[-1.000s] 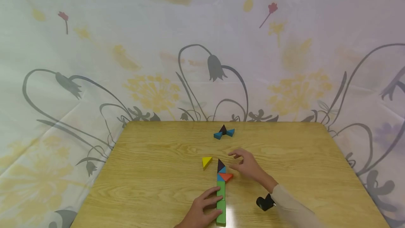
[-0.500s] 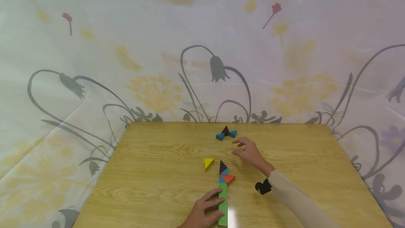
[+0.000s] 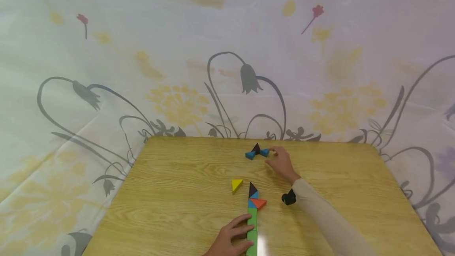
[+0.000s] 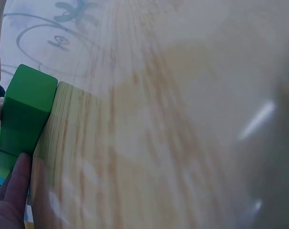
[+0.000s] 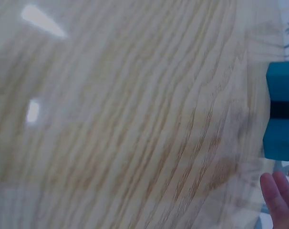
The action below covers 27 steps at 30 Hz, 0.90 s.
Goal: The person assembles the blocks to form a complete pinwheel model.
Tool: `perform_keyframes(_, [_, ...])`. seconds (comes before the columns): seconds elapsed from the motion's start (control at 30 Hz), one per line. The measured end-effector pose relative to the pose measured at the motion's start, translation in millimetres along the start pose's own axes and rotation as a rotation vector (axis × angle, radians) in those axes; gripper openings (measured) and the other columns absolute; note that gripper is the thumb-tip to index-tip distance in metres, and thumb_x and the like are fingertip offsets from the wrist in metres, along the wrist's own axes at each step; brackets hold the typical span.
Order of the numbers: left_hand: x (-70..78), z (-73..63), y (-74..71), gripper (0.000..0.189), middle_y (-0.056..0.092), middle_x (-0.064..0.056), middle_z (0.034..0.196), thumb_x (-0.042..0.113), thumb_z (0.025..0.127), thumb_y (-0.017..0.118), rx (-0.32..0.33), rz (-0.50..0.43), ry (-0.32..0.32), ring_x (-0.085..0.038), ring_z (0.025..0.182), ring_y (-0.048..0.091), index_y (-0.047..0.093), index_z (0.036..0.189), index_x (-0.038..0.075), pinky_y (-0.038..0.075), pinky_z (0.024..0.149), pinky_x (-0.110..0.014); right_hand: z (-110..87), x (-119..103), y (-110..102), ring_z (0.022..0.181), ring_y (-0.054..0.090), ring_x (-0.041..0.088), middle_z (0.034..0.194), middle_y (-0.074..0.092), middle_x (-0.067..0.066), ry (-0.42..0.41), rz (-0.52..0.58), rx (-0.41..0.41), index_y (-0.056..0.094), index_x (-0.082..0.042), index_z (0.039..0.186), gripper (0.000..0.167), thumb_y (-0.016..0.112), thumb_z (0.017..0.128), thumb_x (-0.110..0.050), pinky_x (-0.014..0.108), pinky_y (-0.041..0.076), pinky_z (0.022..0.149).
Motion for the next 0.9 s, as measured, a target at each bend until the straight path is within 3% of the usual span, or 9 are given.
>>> perform_keyframes(0.2, [1.1, -0.8, 3.8, 0.039, 0.045, 0.0, 0.141, 0.029, 0.093, 0.062, -0.011, -0.049, 0.013, -0.02, 0.128, 0.044, 0.061, 0.127, 0.009, 0.045, 0.096, -0.026, 12.0, 15, 3, 0.105, 0.05, 0.046, 0.126, 0.047, 0.031, 0.05, 0.017, 0.03, 0.051, 0.011, 0.127, 0.049, 0.07, 0.084, -0.002, 0.055, 0.047, 0.084])
perform_keyframes(0.47, [0.2, -0.6, 4.8, 0.04, 0.045, -0.001, 0.141, 0.03, 0.093, 0.062, -0.009, -0.07, 0.014, -0.019, 0.127, 0.044, 0.062, 0.127, 0.009, 0.046, 0.093, -0.023, 18.3, 22, 7, 0.101, 0.056, 0.045, 0.114, 0.056, 0.031, 0.059, 0.11, 0.102, 0.057, 0.015, 0.116, 0.034, 0.067, 0.084, 0.005, 0.05, 0.05, 0.085])
perform_keyframes(0.67, [-2.4, -0.8, 1.6, 0.04, 0.045, 0.003, 0.141, 0.033, 0.093, 0.061, -0.005, -0.012, -0.002, -0.018, 0.127, 0.044, 0.062, 0.127, 0.014, 0.044, 0.098, -0.029, 18.1, 16, 8, 0.1, 0.057, 0.046, 0.112, 0.056, 0.032, 0.058, 0.112, 0.132, 0.059, 0.016, 0.113, 0.03, 0.063, 0.084, 0.01, 0.051, 0.05, 0.085])
perform_keyframes(0.9, [-5.0, -0.9, 1.1, 0.04, 0.044, 0.004, 0.141, 0.034, 0.093, 0.061, -0.007, -0.012, -0.011, -0.018, 0.128, 0.043, 0.061, 0.128, 0.015, 0.044, 0.098, -0.03, 14.4, 8, 10, 0.102, 0.056, 0.046, 0.113, 0.054, 0.032, 0.047, 0.116, 0.105, 0.058, 0.017, 0.112, 0.028, 0.06, 0.085, 0.012, 0.048, 0.051, 0.085])
Point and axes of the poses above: each hand's wrist, its own z-axis towards the middle knuckle, its own y-axis out of the palm, x = y × z, the point moved 8 cm from there along z, towards the middle knuckle
